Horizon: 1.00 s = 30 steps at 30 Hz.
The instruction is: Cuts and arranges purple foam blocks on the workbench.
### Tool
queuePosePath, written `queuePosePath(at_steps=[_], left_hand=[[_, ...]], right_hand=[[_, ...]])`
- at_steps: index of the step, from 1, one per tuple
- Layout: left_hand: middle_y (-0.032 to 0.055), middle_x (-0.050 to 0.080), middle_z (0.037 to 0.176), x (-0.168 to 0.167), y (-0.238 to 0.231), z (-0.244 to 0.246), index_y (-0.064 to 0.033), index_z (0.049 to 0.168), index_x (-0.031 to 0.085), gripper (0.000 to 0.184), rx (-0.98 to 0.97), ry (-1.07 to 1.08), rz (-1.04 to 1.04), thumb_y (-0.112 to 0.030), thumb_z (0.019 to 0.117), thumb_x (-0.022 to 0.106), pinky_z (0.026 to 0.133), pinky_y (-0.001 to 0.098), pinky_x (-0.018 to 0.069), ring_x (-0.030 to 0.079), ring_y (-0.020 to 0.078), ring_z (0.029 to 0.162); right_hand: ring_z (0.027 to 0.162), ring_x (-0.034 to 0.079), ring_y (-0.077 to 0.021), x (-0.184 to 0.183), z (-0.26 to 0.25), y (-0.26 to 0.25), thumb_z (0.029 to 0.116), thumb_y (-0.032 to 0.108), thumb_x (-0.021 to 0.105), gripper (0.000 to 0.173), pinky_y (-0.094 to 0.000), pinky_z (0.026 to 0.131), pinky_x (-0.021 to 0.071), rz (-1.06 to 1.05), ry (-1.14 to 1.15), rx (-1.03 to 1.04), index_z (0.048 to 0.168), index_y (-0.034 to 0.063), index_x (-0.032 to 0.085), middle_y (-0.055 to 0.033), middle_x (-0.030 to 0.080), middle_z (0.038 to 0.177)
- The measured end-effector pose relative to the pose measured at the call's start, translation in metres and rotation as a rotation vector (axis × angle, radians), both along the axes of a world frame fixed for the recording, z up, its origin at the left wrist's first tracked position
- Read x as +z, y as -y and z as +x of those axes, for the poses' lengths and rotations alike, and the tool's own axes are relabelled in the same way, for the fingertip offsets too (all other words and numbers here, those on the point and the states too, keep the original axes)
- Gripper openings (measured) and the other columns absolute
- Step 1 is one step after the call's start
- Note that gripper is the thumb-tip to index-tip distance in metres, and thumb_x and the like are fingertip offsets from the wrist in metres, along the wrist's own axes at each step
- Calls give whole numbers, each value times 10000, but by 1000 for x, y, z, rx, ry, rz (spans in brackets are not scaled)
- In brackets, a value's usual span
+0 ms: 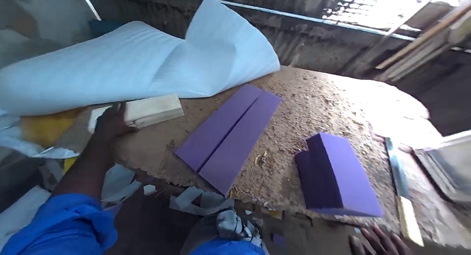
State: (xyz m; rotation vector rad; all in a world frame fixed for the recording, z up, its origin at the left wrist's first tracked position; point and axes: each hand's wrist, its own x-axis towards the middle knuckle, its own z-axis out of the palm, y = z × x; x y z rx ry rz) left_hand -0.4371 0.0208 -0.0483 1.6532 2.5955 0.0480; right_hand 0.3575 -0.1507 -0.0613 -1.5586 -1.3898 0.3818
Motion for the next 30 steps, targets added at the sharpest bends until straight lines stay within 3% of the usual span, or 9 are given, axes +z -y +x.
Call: queuePosePath(at_steps=[3,7,9,11,14,18,24,27,30], left_hand=[[247,376,1594,-1,3,5,-105,1611,302,1144,11,-17,5,-352,704,955,997,780,390,415,531,1392],[256,289,1640,0,18,46,-114,1617,303,1092,-48,42,166,-378,755,919,1038,826,295,303,562,1455],[272,326,1618,8,31,94,-90,1582,378,916,-115,144,320,-397,849,832,1062,816,287,314,567,1449],[297,342,1597,11,47,154,-62,1543,429,794,-199,259,419,-442,912,724,1107,786,260,314,571,1448],[267,354,1604,13,69,241,-51,1517,476,773,-291,392,513,-542,932,597,1187,694,226,298,517,1481],[248,464,1537,18,91,352,-25,1432,561,685,-453,502,624,-515,955,585,1188,636,284,392,463,1446],[127,563,1471,26,93,474,-92,1394,610,570,-784,773,502,-480,976,606,1126,523,448,515,293,1379],[55,588,1449,21,78,519,-134,1446,556,574,-752,1032,266,-453,974,629,1053,439,538,589,200,1299],[77,589,1445,24,60,561,-123,1510,467,565,-629,1295,90,-343,1011,612,1018,410,560,635,193,1240]], right_hand=[[1314,541,-254,-7,-6,-7,820,381,830,1110,-366,909,600,24,-28,-57,1555,-68,130,-279,304,1568],[1342,504,-263,-12,-12,-28,662,544,879,1284,-374,920,583,33,-15,-138,1584,20,157,-247,270,1602],[1427,407,-322,-15,-26,-37,627,503,922,1306,-414,1020,527,9,-17,-153,1579,-12,192,-288,169,1640],[1452,364,-412,-19,-38,-43,580,396,972,1420,-484,1105,458,-41,-9,-213,1601,-50,91,-344,124,1640],[1431,391,-417,-36,-50,-59,572,356,987,1487,-521,1111,444,-76,-45,-324,1626,29,-10,-321,179,1631],[1425,393,-415,-49,-54,-66,617,360,960,1393,-564,1106,433,-42,-54,-375,1641,103,51,-275,231,1625],[1425,416,-379,-52,-35,-62,607,366,960,1369,-548,1109,440,-64,-110,-297,1634,114,90,-251,251,1626],[1491,324,-373,-48,-30,-59,549,482,975,1491,-563,1156,394,-105,-126,-251,1644,129,27,-219,174,1669],[1494,307,-387,-42,-30,-60,504,577,960,1535,-582,1171,361,-49,-129,-275,1640,105,41,-210,200,1665]])
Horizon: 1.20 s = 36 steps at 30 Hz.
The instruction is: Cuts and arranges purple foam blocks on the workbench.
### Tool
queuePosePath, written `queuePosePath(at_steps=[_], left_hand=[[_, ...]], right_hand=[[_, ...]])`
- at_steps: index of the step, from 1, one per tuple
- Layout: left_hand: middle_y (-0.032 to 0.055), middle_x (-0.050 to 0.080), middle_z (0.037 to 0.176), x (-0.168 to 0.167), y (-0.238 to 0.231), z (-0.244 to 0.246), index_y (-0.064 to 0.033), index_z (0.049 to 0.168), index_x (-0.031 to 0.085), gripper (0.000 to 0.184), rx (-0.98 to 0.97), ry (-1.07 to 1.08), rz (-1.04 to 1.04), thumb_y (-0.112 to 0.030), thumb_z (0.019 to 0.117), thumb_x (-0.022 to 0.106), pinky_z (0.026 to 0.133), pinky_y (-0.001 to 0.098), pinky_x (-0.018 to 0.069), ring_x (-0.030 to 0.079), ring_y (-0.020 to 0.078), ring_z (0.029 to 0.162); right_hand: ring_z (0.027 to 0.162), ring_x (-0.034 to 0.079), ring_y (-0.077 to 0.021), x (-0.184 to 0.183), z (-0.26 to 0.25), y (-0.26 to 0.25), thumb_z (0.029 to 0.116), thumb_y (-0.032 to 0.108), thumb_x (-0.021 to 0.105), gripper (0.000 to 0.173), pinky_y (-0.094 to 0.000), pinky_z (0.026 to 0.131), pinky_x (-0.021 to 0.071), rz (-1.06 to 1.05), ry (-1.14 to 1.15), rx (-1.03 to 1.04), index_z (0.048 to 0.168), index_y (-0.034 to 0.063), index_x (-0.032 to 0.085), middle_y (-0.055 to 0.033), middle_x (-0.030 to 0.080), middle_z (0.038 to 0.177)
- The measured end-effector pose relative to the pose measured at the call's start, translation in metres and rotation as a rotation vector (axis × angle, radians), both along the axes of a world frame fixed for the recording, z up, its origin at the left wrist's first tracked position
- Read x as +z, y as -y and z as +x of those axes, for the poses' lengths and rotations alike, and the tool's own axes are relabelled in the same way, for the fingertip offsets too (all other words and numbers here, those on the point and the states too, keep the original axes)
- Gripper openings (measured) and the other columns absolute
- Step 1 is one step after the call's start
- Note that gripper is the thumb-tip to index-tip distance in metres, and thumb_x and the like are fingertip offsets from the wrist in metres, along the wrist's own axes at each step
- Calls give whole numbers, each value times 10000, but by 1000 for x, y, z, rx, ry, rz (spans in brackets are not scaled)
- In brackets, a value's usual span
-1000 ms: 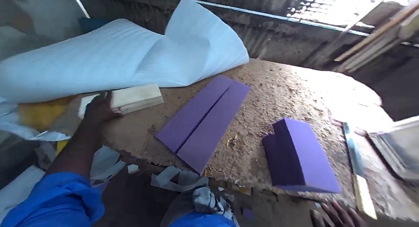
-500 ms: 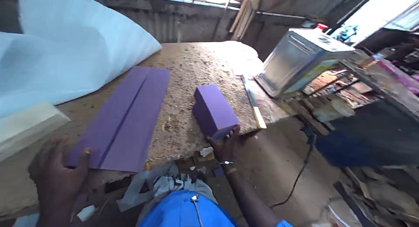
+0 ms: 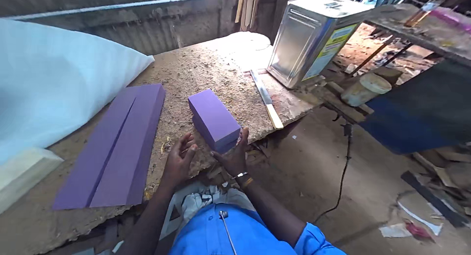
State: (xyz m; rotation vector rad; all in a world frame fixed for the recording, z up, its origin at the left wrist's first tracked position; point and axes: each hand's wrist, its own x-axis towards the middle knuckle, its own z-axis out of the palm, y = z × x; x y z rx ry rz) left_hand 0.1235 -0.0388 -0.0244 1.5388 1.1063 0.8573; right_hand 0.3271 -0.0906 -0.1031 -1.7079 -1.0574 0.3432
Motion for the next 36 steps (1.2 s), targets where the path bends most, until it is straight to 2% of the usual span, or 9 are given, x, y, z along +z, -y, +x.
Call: queuePosePath(at_steps=[3,7,11,15,21,26,30,33,36], left_hand=[[122,474,1550,3,-20,34,-131,1594,302,612,36,206,-237,-357,1071,525,1075,446,507,559,255,1337],[110,396,1615,13,-66,56,-145,1594,310,622,247,292,-365,-502,1092,394,1152,478,398,431,262,1450],[149,332,1645,6,-120,54,-130,1631,233,771,316,188,-446,-574,1046,470,1180,570,332,343,316,1502],[151,532,1502,4,-141,55,-132,1567,375,869,250,134,-546,-699,937,569,1110,562,411,494,324,1390],[163,652,1311,0,-142,65,-90,1444,515,719,202,256,-493,-541,921,713,982,522,542,639,312,1198],[140,664,1308,-9,-141,62,-92,1446,509,728,201,264,-492,-561,923,702,1003,494,538,638,279,1218],[146,657,1311,-13,-139,64,-75,1444,505,748,211,260,-475,-577,922,694,997,468,544,641,269,1209],[141,641,1336,-12,-136,65,-98,1485,476,748,201,243,-465,-584,945,658,1009,456,536,632,261,1217],[130,654,1323,-12,-135,67,-115,1514,450,760,205,237,-459,-596,955,634,1002,441,543,647,245,1198]], right_hand=[[1456,365,-385,3,0,-3,567,549,941,1460,-563,1153,382,60,46,-18,1637,93,59,-213,232,1652],[1449,394,-291,7,2,-6,623,425,932,1366,-490,1130,427,96,-11,20,1632,126,62,-184,235,1651],[1436,413,-274,2,8,-6,611,377,932,1326,-485,1111,446,117,-52,30,1624,133,112,-168,261,1642],[1398,451,-280,0,8,-6,618,354,934,1295,-494,1074,471,122,-81,36,1610,145,128,-163,321,1608],[1371,488,-267,2,11,-2,640,387,927,1292,-497,1056,488,62,-82,53,1621,174,115,-150,352,1596],[1418,447,-289,-1,16,-2,682,460,910,1301,-491,1118,450,11,-11,89,1628,90,98,-183,319,1618],[1430,426,-374,-1,10,-1,634,473,946,1435,-550,1116,439,-61,112,51,1650,124,-6,-226,275,1633],[1418,415,-434,8,6,6,675,391,940,1403,-619,1063,452,-87,75,73,1655,180,-42,-237,232,1646],[1471,352,-401,11,7,9,715,405,901,1352,-586,1122,410,-63,45,108,1655,171,-42,-205,190,1672]])
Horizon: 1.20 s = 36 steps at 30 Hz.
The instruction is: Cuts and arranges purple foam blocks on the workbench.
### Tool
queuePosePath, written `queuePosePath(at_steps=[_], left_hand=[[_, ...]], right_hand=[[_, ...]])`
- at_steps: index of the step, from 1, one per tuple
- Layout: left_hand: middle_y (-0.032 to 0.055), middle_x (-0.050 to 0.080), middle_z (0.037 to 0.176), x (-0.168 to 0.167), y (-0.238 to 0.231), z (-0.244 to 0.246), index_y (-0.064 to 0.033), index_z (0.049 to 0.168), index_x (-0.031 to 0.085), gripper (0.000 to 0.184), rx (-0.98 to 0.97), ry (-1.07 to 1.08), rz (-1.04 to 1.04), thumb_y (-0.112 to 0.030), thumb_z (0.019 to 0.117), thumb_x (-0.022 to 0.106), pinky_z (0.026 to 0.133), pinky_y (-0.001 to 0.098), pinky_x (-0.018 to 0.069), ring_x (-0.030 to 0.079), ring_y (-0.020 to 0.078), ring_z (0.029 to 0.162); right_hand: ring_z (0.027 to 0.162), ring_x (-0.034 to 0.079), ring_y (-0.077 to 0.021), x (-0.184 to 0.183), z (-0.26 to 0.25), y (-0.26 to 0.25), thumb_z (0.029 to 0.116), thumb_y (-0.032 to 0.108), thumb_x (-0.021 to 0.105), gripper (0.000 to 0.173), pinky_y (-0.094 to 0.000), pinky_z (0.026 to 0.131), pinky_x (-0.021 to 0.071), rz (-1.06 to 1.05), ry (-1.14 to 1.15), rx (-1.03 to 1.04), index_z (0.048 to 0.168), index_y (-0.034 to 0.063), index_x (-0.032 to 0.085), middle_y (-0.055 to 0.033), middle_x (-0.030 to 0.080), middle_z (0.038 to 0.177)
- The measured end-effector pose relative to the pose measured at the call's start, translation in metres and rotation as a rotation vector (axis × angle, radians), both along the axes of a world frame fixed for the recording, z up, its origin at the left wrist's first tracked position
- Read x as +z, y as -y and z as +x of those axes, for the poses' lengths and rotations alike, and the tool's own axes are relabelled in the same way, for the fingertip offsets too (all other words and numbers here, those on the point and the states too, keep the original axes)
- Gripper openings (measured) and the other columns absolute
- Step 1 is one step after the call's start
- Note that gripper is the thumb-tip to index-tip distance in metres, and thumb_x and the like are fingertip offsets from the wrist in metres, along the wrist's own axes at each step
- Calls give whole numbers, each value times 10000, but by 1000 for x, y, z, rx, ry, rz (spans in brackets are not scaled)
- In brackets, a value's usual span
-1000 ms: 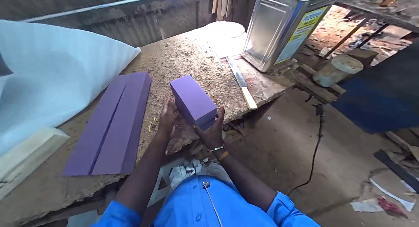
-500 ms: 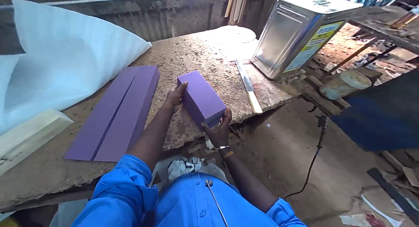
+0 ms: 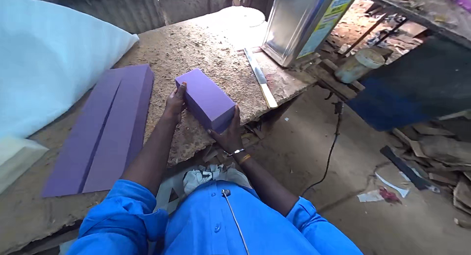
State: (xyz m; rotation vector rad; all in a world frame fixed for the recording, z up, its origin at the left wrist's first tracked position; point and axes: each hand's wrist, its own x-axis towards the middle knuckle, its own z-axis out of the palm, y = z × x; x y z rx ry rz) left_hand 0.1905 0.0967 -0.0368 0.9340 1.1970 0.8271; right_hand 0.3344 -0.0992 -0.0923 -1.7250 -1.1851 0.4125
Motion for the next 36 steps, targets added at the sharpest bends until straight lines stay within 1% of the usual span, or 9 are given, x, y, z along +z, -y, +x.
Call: queuePosePath(at_steps=[4,9,14,19,21,25,27,30,36], left_hand=[[112,694,1245,-4,-2,-1,-109,1447,515,697,1,24,10,-597,961,622,955,411,567,683,222,1125],[119,672,1296,-4,-6,-1,-117,1471,492,735,7,-1,-15,-622,952,616,987,432,549,659,239,1176],[117,679,1284,-8,-11,-2,-117,1468,502,746,-11,-2,-5,-636,945,617,993,435,551,666,242,1170],[124,686,1262,-7,-10,-2,-114,1448,515,714,-30,-10,14,-623,956,610,980,436,557,672,245,1153],[125,685,1268,-8,-9,-3,-119,1456,507,703,-40,-3,25,-610,963,608,981,435,555,671,244,1156],[128,678,1282,-8,-10,-3,-124,1471,493,711,-36,0,19,-607,963,612,991,437,548,665,247,1169],[129,688,1264,-9,-10,-3,-103,1459,500,717,-35,-10,24,-613,966,603,979,435,562,679,246,1146],[129,691,1253,-7,-10,-3,-107,1452,510,719,-31,-16,15,-629,964,592,969,434,562,680,244,1137],[129,675,1297,-6,-11,-3,-126,1466,503,748,-23,-39,-3,-668,955,571,984,454,551,664,253,1174]], right_hand=[[1492,332,-377,-1,2,-1,754,427,873,1306,-575,1138,400,20,-24,24,1656,165,-35,-174,164,1692],[1486,341,-375,2,1,-3,753,423,877,1308,-589,1124,407,-14,-49,12,1659,186,-35,-154,159,1698],[1479,345,-378,2,-2,-3,732,398,903,1336,-612,1097,420,-16,-88,8,1660,239,-45,-126,137,1706],[1483,343,-349,-5,-5,-6,690,403,928,1367,-566,1133,405,35,-87,-30,1656,211,-21,-161,180,1683],[1496,322,-340,-8,-6,-5,690,403,924,1357,-551,1155,385,55,-78,-32,1656,190,-5,-164,169,1686],[1472,359,-349,-7,-6,-5,687,394,925,1358,-556,1126,414,28,-90,-39,1655,210,-10,-177,200,1671],[1460,371,-370,-4,-7,-5,682,360,938,1358,-583,1107,426,25,-105,-42,1655,208,3,-178,204,1670],[1487,339,-357,-4,-7,-6,699,369,928,1342,-573,1138,400,44,-99,-32,1655,180,5,-171,176,1684],[1482,343,-371,0,-9,-5,709,386,919,1337,-598,1112,412,13,-112,-42,1658,207,-6,-155,171,1690]])
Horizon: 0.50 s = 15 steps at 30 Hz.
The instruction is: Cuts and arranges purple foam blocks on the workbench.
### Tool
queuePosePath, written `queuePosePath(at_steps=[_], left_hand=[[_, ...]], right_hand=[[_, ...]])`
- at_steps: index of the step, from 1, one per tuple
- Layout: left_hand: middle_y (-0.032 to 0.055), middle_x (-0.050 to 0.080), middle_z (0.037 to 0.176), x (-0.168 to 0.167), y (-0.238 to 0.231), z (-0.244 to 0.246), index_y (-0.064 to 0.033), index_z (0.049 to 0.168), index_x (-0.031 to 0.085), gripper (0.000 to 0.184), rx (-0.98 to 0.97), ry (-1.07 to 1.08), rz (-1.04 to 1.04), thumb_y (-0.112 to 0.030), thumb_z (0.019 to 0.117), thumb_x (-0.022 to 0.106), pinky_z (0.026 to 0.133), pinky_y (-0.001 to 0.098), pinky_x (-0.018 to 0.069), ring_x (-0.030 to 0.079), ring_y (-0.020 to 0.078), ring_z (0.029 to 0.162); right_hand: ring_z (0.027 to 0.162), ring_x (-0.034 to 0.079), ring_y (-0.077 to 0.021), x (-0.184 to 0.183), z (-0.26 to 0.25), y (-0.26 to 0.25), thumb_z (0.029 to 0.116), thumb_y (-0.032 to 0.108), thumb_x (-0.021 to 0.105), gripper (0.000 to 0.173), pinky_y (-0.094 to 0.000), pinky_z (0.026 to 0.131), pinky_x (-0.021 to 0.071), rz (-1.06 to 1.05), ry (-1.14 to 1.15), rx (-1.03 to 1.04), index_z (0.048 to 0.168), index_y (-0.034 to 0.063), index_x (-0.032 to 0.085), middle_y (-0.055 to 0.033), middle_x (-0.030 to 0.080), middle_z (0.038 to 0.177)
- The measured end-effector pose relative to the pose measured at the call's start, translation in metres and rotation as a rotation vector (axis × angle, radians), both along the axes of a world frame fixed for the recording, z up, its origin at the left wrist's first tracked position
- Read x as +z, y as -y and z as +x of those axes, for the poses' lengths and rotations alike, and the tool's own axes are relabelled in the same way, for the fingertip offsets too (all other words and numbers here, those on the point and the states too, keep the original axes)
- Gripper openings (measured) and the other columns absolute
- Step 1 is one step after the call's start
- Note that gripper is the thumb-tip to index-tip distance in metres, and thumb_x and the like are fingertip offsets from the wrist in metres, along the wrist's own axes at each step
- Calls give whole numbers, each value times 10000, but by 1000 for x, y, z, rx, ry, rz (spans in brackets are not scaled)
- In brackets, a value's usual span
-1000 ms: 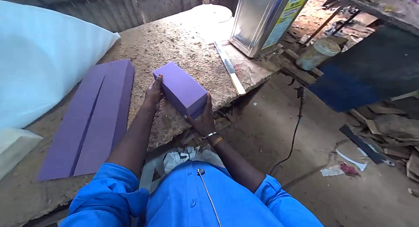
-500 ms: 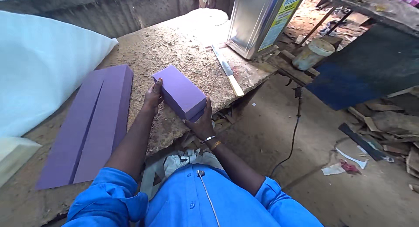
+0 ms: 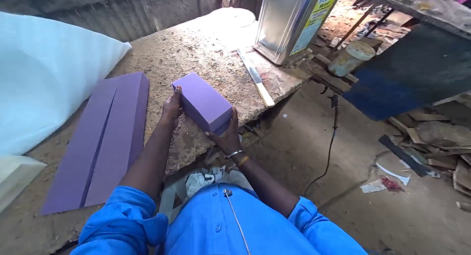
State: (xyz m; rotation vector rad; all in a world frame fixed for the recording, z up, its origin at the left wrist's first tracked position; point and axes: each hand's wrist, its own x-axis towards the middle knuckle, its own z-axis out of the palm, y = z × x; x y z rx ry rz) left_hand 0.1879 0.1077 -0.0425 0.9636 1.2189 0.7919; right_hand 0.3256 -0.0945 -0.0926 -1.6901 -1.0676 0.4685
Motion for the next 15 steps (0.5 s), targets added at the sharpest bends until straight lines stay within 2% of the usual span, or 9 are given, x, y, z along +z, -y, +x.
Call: queuePosePath(at_steps=[10,12,15], left_hand=[[147,682,1274,-1,1,0,-122,1437,540,722,-9,-37,24,-664,961,563,974,468,550,670,269,1157],[149,684,1267,-2,1,-1,-113,1433,540,725,-15,-40,31,-663,961,563,976,464,550,671,267,1153],[140,701,1231,-1,2,-2,-82,1420,545,712,-29,1,33,-630,967,585,950,435,572,693,250,1108]], right_hand=[[1478,348,-371,-2,-3,-1,719,369,902,1323,-607,1099,417,-29,5,-13,1660,217,-15,-138,155,1698],[1475,346,-381,-3,-5,-1,714,346,907,1320,-604,1104,410,-22,5,-20,1660,207,-4,-155,176,1688],[1443,394,-360,-7,-6,-4,650,358,931,1337,-561,1118,423,4,21,-72,1655,199,63,-168,269,1646]])
